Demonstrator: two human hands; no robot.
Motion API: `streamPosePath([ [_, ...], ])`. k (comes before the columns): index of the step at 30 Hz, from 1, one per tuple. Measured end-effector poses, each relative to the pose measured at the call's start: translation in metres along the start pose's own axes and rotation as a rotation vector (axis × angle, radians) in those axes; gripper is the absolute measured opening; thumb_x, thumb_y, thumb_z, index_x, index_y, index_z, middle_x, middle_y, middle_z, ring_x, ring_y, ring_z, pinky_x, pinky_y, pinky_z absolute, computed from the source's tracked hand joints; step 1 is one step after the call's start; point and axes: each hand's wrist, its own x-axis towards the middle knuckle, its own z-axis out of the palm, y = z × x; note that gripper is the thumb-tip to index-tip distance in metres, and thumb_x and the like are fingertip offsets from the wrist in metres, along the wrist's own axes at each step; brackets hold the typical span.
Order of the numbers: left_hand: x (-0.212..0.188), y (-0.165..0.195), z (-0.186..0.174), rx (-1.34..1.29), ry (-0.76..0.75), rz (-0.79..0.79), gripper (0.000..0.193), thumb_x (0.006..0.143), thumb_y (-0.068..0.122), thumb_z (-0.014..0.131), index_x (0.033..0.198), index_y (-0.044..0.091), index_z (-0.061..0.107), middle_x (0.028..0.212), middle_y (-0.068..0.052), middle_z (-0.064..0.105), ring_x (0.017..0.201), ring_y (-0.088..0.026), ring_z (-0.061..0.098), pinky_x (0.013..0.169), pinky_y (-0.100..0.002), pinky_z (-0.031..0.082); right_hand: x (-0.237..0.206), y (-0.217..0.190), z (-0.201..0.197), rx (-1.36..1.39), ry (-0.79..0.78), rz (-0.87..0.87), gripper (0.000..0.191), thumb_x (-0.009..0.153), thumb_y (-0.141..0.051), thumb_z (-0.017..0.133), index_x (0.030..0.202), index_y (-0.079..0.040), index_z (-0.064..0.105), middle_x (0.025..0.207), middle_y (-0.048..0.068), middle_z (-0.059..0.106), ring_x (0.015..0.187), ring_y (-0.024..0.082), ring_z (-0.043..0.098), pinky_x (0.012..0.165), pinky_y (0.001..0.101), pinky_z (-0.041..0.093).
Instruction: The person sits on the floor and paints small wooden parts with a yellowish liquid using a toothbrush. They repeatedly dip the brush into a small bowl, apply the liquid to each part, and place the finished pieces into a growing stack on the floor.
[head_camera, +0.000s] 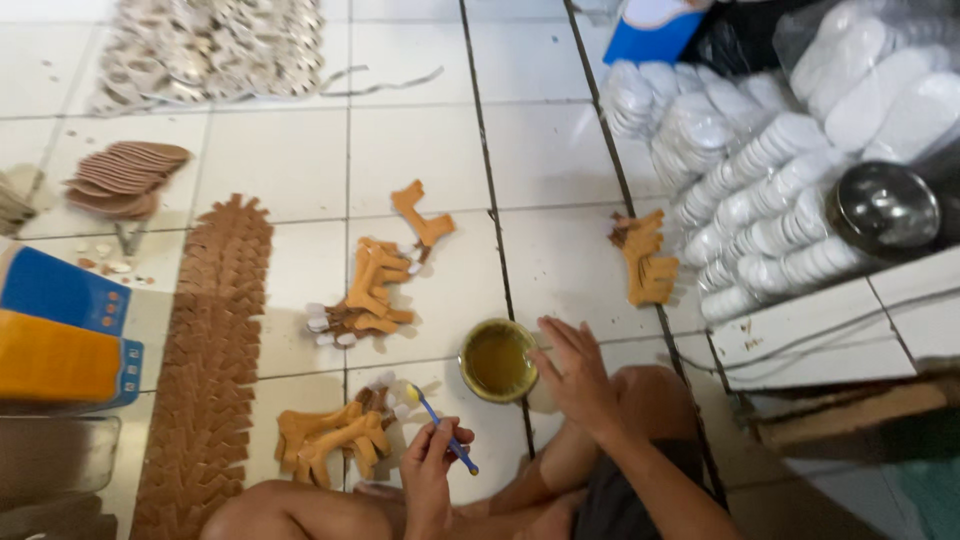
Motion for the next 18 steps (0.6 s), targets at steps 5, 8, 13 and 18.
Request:
streamPosePath([
  [5,0.003,0.012,-0.004,-0.091,0.059,0.012,0.033,0.093,0.020,0.065,0.117,-0.001,0.073,0.111,-0.006,0.077,0.104,-0.014,0.070,0.089,-0.031,0.055,-0.007,-0.034,0.045,0.481,-0.328,-0.024,0.041,0.085,-0.016,0.079,0.119,0.004,0.068,0.117,0.019,0.073,0.109,0.029,0.069,0.095,0.0388,0.053],
  [8,-0.007,0.013,-0.008,-0.024,-0.016,0.155,0.038,0.095,0.022,0.066,0.123,-0.003,0.073,0.117,-0.006,0.076,0.109,-0.014,0.067,0.096,-0.028,0.051,-0.051,-0.049,0.077,0.657,-0.579,0.034,0.044,0.083,-0.010,0.079,0.122,0.003,0.065,0.109,0.016,0.074,0.098,0.024,0.071,0.089,0.0365,0.055],
  [13,0.012,0.030,-0.033,0.369,-0.243,0.360,0.035,0.095,0.016,0.068,0.122,-0.005,0.071,0.108,-0.016,0.071,0.099,-0.027,0.064,0.086,-0.038,0.052,-0.088,-0.045,0.113,0.893,-0.510,0.511,0.030,0.091,-0.008,0.058,0.118,-0.003,0.070,0.081,0.004,0.065,0.062,0.016,0.052,0.055,0.0322,0.048],
  [18,0.042,0.097,-0.124,1.135,0.113,1.028,0.029,0.086,0.006,0.069,0.114,-0.002,0.071,0.104,-0.021,0.070,0.095,-0.038,0.066,0.082,-0.047,0.055,-0.109,-0.040,0.071,1.060,-0.370,0.683,0.033,0.102,-0.019,0.057,0.132,-0.007,0.065,0.073,-0.001,0.057,0.053,0.003,0.041,0.045,0.0206,0.031],
])
